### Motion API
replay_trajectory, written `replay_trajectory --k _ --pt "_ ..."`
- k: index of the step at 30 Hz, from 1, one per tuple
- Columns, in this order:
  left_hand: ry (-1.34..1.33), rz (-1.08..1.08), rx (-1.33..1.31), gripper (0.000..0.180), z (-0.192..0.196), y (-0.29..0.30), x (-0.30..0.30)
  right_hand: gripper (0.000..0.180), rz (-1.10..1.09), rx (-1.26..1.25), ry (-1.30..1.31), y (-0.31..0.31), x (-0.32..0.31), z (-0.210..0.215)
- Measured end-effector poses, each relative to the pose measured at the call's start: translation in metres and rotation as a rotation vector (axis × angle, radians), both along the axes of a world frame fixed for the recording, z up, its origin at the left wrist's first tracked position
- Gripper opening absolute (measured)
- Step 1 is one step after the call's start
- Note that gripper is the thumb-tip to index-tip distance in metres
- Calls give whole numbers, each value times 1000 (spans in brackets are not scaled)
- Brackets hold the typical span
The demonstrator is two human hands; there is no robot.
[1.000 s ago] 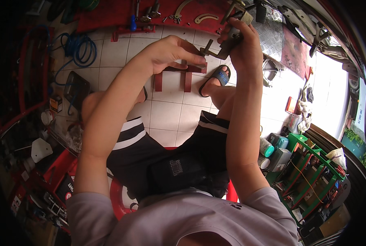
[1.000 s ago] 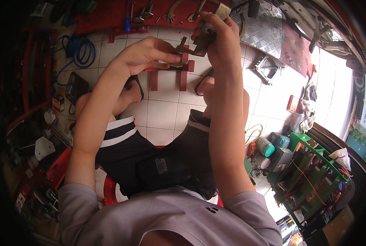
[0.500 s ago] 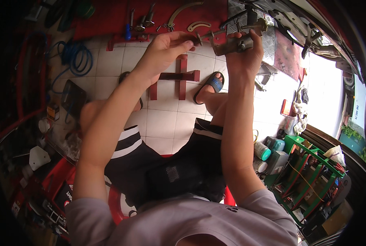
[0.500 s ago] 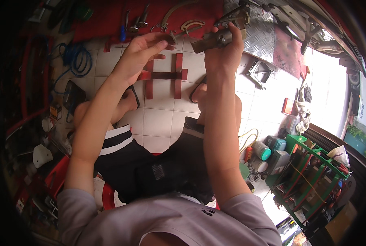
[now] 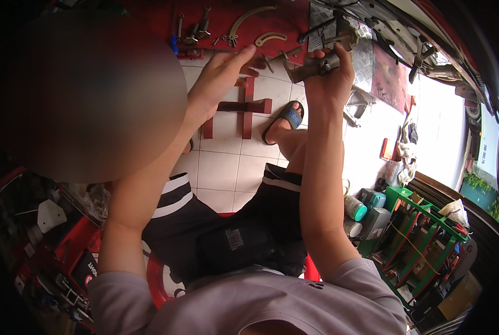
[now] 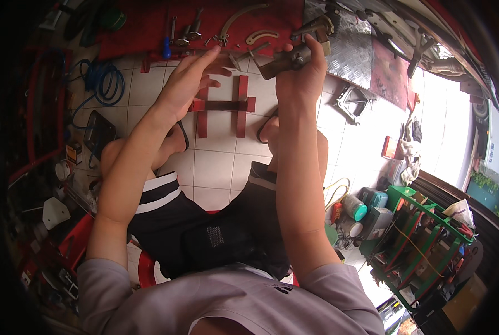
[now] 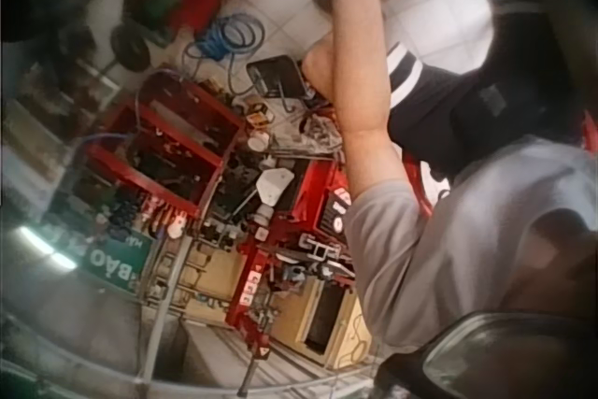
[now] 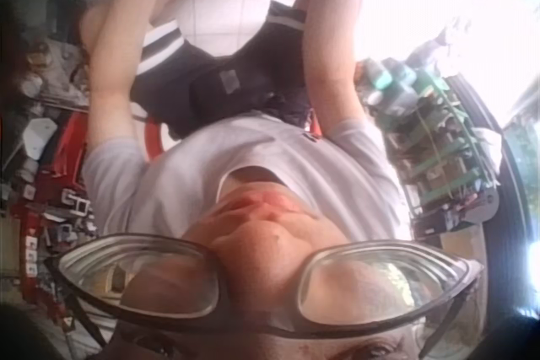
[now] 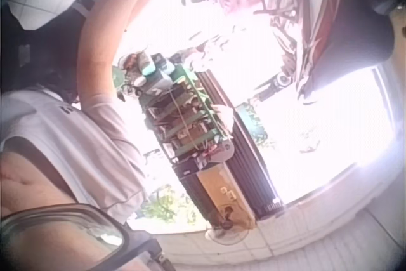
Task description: The person sits on the floor and assembles a mechanical component by hand. They insert a small metal pin into a housing, attach a curved metal bracket, and manipulate the parts to fit them together.
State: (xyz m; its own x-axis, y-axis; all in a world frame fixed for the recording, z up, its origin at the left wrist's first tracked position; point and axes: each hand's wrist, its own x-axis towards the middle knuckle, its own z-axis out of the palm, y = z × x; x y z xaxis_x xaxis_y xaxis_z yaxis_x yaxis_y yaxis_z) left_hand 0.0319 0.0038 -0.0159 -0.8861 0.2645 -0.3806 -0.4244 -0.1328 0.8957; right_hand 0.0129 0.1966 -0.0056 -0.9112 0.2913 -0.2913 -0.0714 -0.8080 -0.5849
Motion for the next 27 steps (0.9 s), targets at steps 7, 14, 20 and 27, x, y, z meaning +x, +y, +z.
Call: replay_trajectory --k 7,14,20,27 --pt "-107 -56 263 35 2 0 0 13 24 -69 54 -5 2 1" --pt "-57 120 259 30 4 -19 -13 23 311 163 106 -12 8 9" --pt "325 177 1 31 1 -25 -20 31 348 180 129 -15 7 -2" --pt "148 82 -82 36 15 -27 -26 33 253 79 118 -15 8 -8"
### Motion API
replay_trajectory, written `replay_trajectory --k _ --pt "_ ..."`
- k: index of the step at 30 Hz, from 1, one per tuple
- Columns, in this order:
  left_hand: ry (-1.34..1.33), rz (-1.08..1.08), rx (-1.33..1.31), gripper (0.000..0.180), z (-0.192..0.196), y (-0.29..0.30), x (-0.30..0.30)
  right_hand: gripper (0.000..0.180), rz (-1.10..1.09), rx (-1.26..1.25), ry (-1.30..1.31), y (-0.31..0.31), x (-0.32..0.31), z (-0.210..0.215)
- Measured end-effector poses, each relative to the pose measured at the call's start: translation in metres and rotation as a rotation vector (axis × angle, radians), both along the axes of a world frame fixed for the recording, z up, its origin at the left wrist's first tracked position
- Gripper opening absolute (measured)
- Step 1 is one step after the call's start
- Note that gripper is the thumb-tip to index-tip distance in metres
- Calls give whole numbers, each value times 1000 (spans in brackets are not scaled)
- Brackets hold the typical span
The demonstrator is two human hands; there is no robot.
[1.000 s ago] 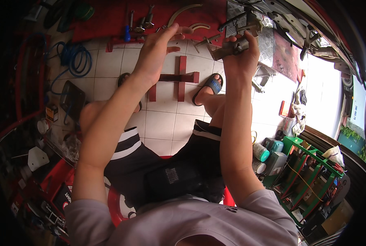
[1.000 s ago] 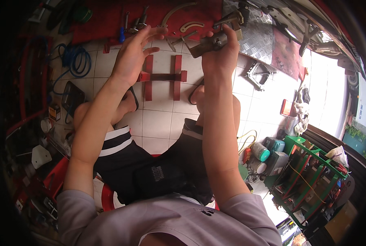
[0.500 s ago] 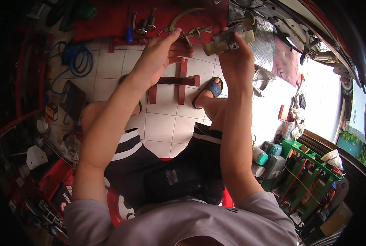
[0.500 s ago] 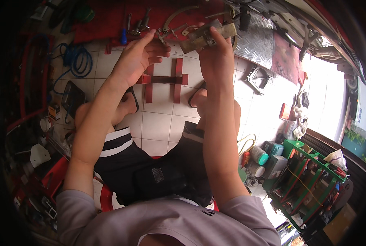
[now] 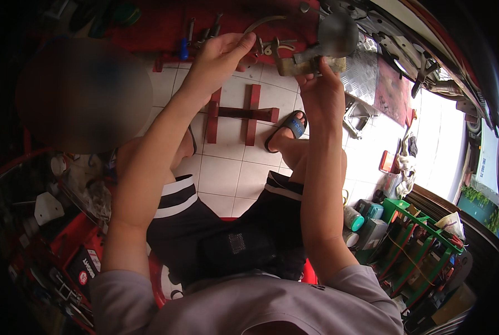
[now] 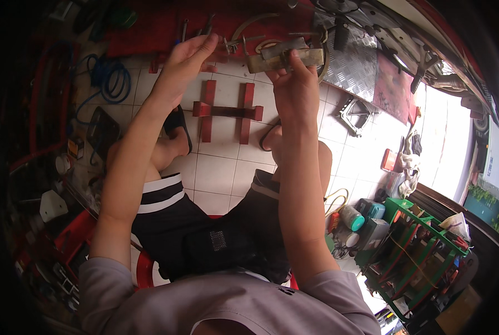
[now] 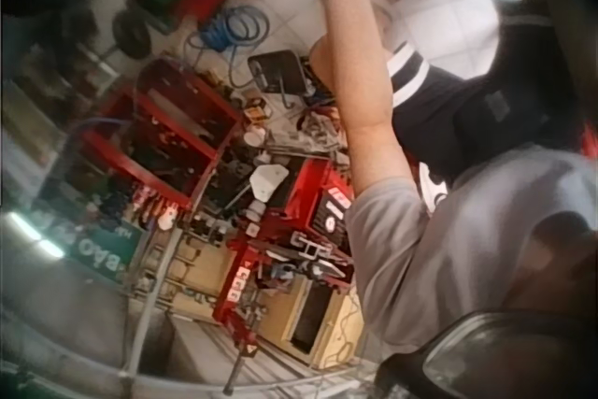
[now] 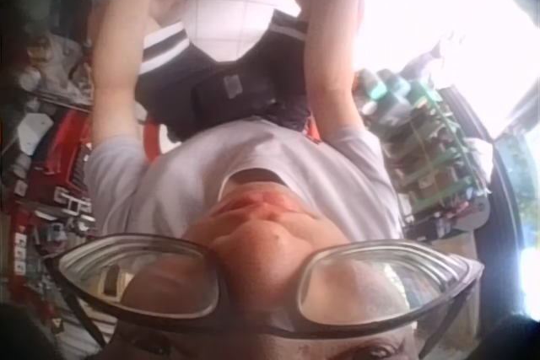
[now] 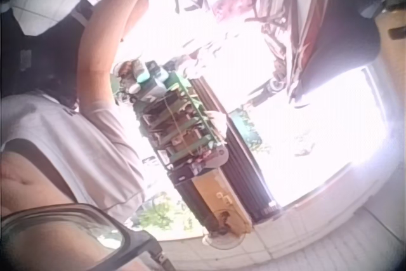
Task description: The person sits on the floor and assembles a mechanical component by hand. They insert a small metal pin into a housing, attach a curved metal bracket, and manipulate the parts to fit them together.
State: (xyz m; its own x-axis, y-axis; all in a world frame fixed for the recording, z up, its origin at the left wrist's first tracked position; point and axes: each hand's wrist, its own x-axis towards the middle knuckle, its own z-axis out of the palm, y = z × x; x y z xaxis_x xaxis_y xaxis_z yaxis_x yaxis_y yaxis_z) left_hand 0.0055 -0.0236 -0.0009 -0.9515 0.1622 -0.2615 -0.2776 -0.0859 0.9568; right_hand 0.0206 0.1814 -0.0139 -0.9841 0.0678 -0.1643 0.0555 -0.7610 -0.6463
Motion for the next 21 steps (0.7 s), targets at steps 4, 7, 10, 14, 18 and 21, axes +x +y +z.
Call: replay_trajectory --k 4,7,10,14,18,21 --pt "45 -166 -119 38 -5 -10 -2 32 3 -5 29 -6 1 1" --pt "379 17 -114 38 -16 -2 5 33 23 -16 62 -6 0 0" --pt "261 50 -27 36 -9 1 3 32 10 -18 41 -6 0 2" --pt "-35 -185 82 30 3 -9 1 19 -7 110 -35 -9 3 13" --pt "-142 -315 30 29 -9 0 10 16 62 283 -39 -7 3 16" --pt "-195 -456 143 27 -14 8 16 18 120 402 -49 -4 2 16"
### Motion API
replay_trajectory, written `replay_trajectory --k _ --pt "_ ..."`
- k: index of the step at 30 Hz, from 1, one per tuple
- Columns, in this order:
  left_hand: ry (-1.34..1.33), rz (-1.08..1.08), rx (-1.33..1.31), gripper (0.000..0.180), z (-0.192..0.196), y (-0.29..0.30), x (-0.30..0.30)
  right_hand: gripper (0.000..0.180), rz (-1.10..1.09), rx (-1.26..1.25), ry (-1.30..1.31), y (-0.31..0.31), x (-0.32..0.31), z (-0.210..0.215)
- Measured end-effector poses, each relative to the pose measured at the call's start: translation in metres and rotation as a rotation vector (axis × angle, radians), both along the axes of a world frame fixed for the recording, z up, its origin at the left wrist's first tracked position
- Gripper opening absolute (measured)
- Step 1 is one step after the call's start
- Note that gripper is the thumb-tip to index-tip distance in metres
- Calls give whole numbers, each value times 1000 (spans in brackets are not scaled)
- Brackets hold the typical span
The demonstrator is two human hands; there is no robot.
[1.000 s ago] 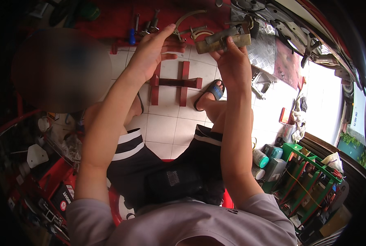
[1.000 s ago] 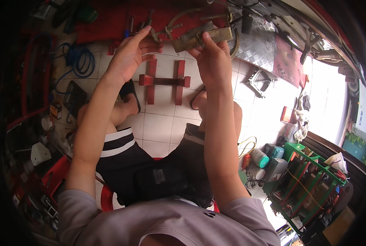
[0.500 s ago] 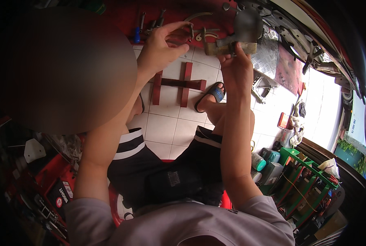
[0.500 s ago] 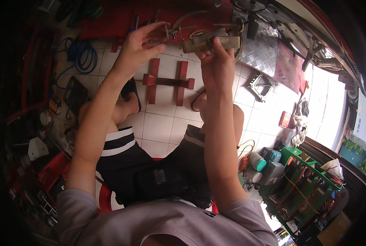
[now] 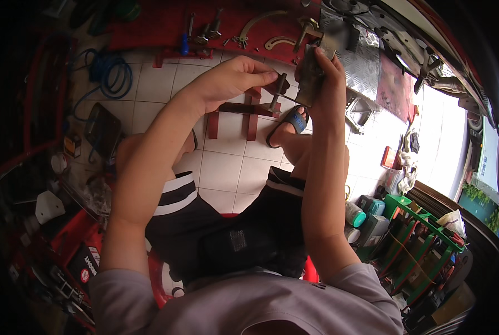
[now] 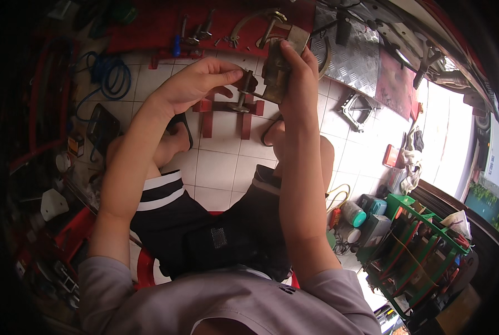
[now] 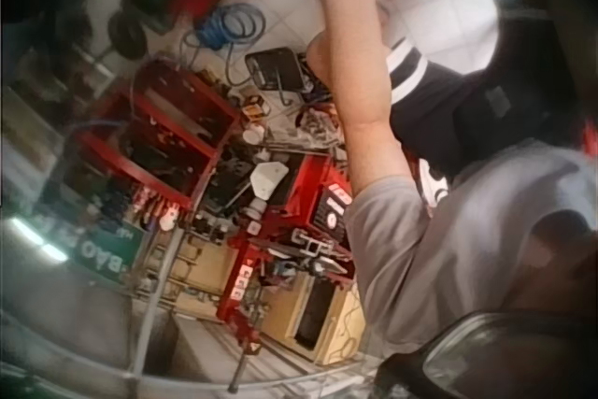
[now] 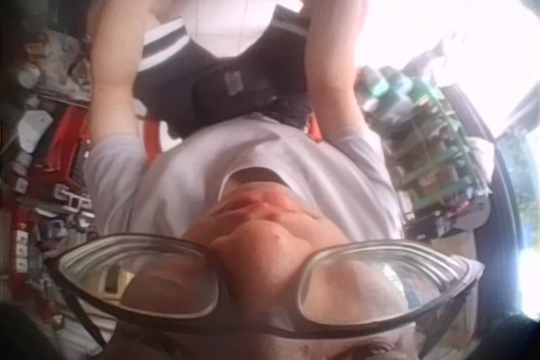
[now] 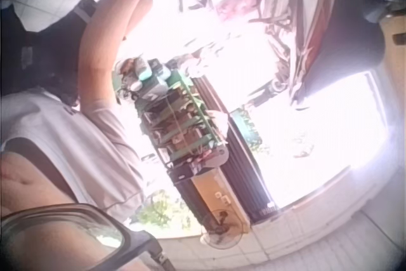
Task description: The person sits on the floor and assembles a mechanical component by hand. They insert a small metal pin into a housing, attach a curved metal bracket, and manipulate the parts to fit them together.
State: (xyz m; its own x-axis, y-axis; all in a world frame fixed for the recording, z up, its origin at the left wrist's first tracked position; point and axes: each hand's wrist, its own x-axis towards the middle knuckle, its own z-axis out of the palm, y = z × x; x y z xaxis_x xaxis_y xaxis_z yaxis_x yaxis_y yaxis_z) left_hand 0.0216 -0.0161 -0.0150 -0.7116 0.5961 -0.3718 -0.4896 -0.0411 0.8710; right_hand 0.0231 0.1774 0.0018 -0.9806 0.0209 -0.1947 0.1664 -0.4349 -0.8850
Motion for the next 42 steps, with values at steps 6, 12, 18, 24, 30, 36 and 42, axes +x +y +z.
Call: replay_trajectory --k 6,12,18,24,30,36,42 --pt "48 -33 17 27 -14 9 3 23 -70 30 -89 -2 -1 2" --pt "-9 23 -16 28 -4 12 0 24 -55 52 -101 -1 1 8" --pt "19 -62 56 31 -13 8 -1 23 -19 25 -66 -1 2 9" --pt "-24 9 88 30 -3 10 2 22 20 12 -75 0 3 9" --pt "37 35 -44 27 0 14 4 22 42 25 -76 -1 3 10" --pt "31 -29 93 29 -2 11 5 22 58 18 -73 -3 4 11" --pt "42 -24 11 28 5 13 3 21 64 38 -62 -3 4 9"
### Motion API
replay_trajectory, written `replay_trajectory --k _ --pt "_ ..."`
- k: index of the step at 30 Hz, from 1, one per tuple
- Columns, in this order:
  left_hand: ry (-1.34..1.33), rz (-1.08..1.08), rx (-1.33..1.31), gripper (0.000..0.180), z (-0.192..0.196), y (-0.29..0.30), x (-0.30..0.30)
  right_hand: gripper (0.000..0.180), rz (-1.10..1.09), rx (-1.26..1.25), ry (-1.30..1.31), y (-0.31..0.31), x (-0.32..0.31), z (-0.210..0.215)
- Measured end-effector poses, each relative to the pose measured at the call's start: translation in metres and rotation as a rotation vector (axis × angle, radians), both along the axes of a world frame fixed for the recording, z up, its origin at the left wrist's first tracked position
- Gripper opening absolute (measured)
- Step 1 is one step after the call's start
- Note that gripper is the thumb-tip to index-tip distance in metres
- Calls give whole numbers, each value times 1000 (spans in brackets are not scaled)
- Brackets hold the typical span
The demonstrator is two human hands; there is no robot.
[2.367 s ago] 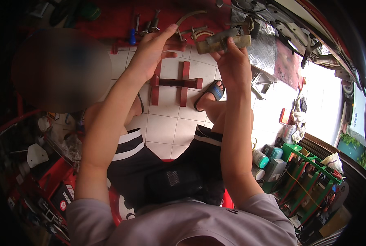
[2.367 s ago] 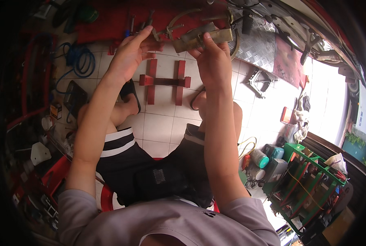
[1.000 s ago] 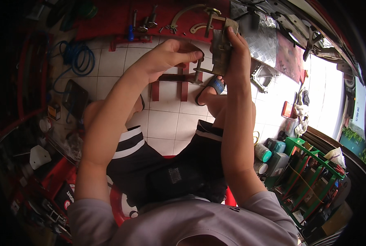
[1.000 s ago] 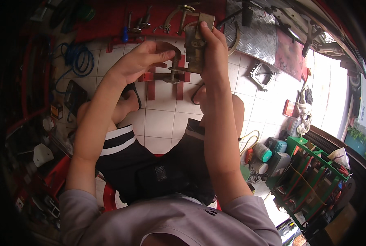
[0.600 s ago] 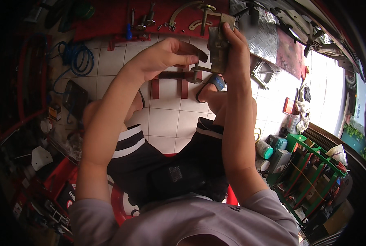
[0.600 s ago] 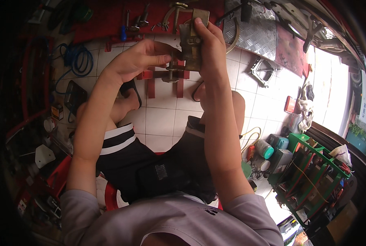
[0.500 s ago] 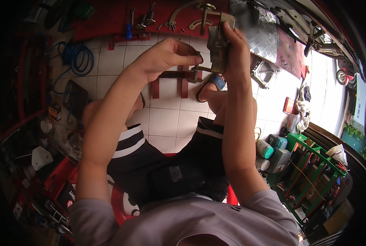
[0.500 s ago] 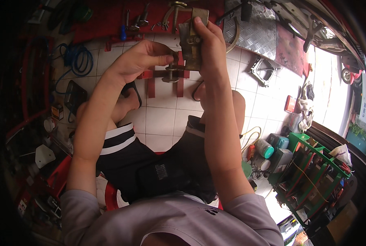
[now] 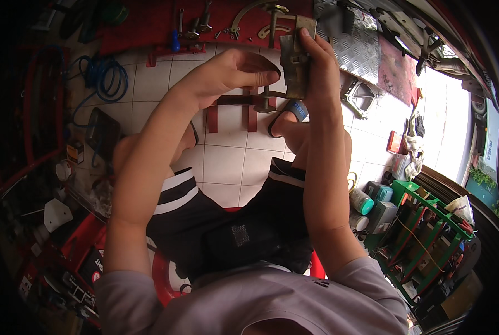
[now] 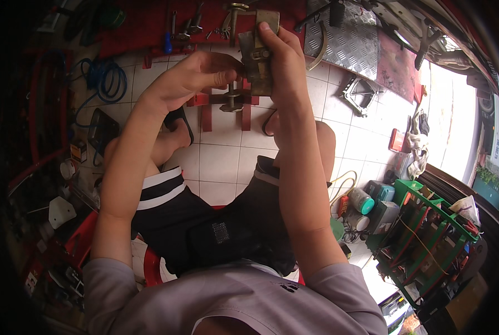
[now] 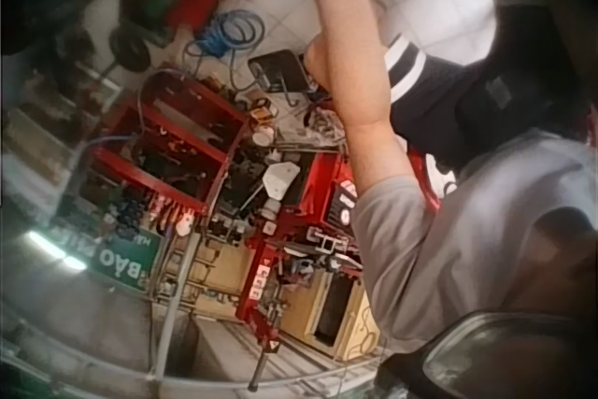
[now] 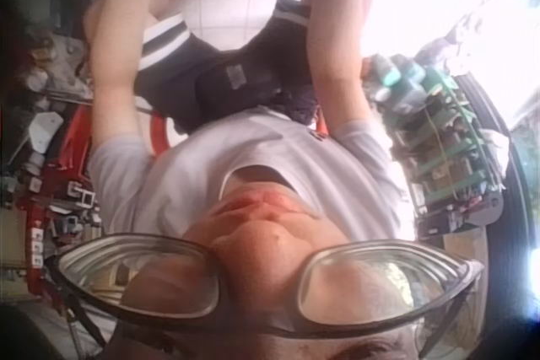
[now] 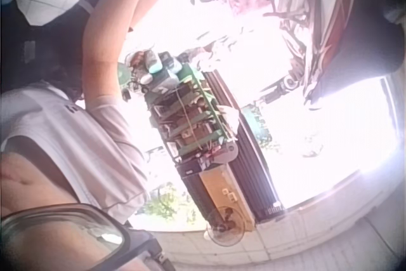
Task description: The person sits on the floor and assembles a mechanical component by hand. They insert a small metal pin into a housing, attach a curved metal bracket, and manipulate the parts to fit them together.
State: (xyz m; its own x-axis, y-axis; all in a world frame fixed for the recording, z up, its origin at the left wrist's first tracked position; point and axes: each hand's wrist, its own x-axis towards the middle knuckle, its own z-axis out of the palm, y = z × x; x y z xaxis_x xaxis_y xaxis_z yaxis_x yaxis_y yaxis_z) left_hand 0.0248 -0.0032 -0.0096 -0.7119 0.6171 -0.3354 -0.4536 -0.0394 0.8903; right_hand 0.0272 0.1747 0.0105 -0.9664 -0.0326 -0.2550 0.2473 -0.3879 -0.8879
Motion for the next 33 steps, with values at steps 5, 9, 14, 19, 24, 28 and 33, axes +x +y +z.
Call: replay_trajectory --k 5,9,14,19,24,28,33 --pt "38 -52 -14 29 -7 -2 2 22 12 -16 3 0 0 1" --pt "40 18 -2 29 -6 2 1 23 -5 -15 -2 -1 0 0" --pt "8 -46 56 32 -7 -2 3 23 5 7 2 1 -1 0" --pt "29 -12 65 32 -8 -1 0 22 11 -13 0 1 0 1" --pt "14 -64 39 36 -7 -2 1 23 41 -26 15 0 -3 -8" --pt "59 -76 -53 31 4 0 2 24 17 43 12 -8 -2 -9" --pt "15 -173 40 25 1 -12 -2 24 57 24 -14 0 -1 -4"
